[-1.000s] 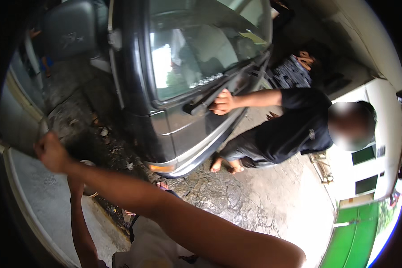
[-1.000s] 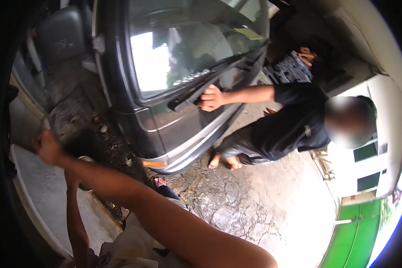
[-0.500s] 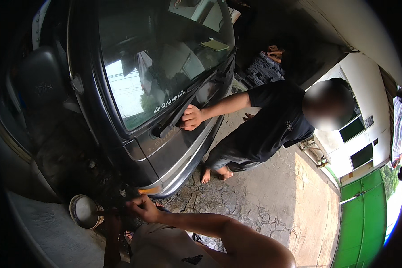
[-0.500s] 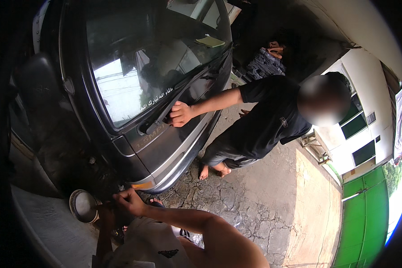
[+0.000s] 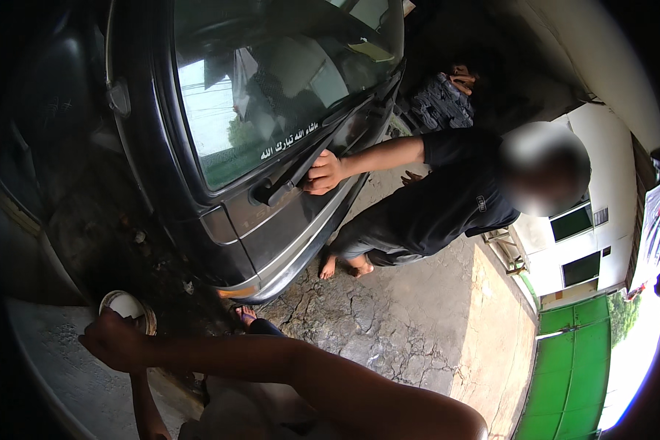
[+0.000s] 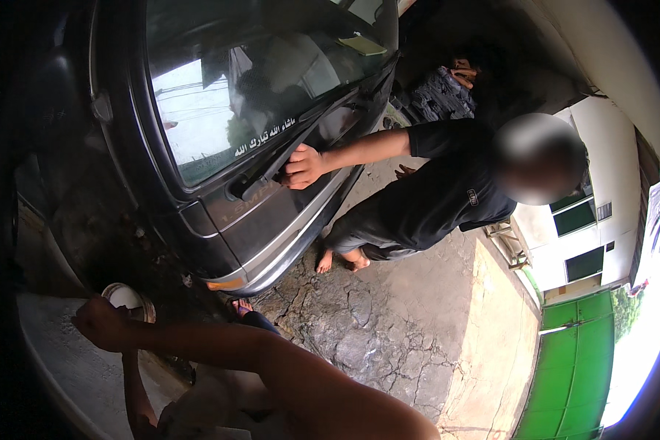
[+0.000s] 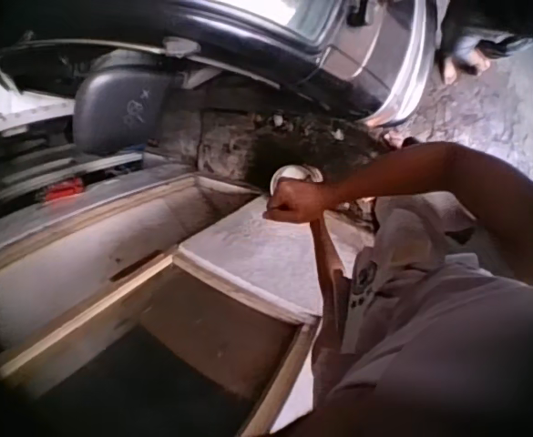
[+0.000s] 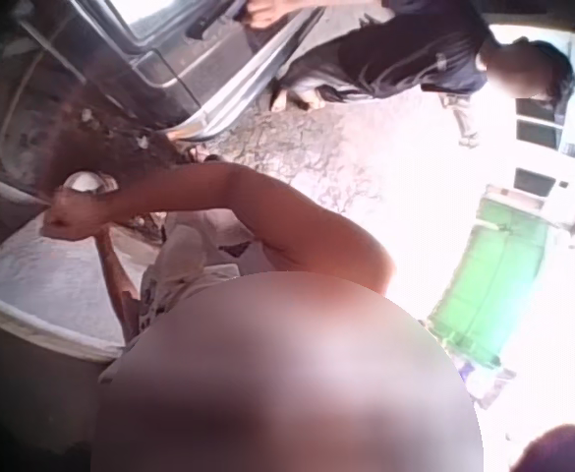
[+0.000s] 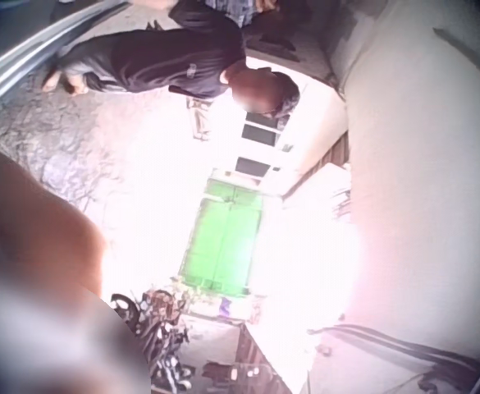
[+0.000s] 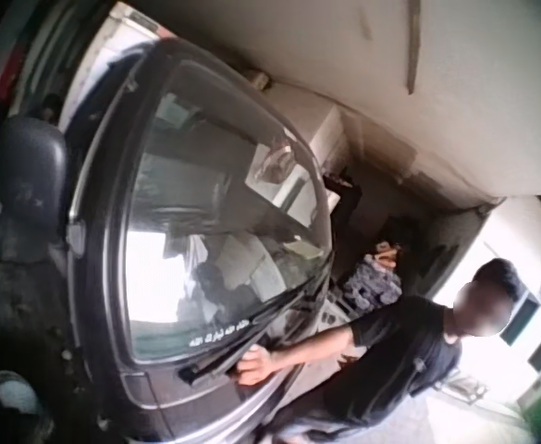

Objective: The person repeatedly dips a long-handled brush into a bucket and scrubs the front bumper and lower hood of a dark car. Another person wipes the windshield with a cloth. The camera wearer continues scrubbing the same area throughout the clip.

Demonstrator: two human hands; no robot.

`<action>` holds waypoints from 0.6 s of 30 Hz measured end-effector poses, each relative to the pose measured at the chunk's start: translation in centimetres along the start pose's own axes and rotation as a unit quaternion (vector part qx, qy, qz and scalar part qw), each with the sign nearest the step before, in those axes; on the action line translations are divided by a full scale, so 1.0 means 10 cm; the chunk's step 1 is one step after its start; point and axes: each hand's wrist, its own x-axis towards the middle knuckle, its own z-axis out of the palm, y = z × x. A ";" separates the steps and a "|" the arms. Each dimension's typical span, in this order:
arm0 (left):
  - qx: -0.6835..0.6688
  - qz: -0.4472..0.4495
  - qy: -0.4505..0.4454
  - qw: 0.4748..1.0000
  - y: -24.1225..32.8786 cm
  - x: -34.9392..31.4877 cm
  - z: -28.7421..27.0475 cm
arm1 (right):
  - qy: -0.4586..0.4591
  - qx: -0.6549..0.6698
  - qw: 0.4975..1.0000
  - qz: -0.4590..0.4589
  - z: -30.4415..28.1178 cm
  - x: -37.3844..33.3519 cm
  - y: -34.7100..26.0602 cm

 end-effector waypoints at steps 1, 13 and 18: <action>0.002 0.011 -0.009 1.000 0.01 -0.08 0.18 | 0.009 0.010 0.999 -0.038 -0.25 -0.31 0.04; -0.012 0.049 -0.013 0.999 0.92 0.13 0.19 | 0.103 0.091 0.986 0.089 -1.30 -0.86 -0.01; -0.057 0.095 0.015 0.994 0.63 0.64 -0.86 | 0.108 0.013 0.994 0.028 -0.58 0.71 -0.39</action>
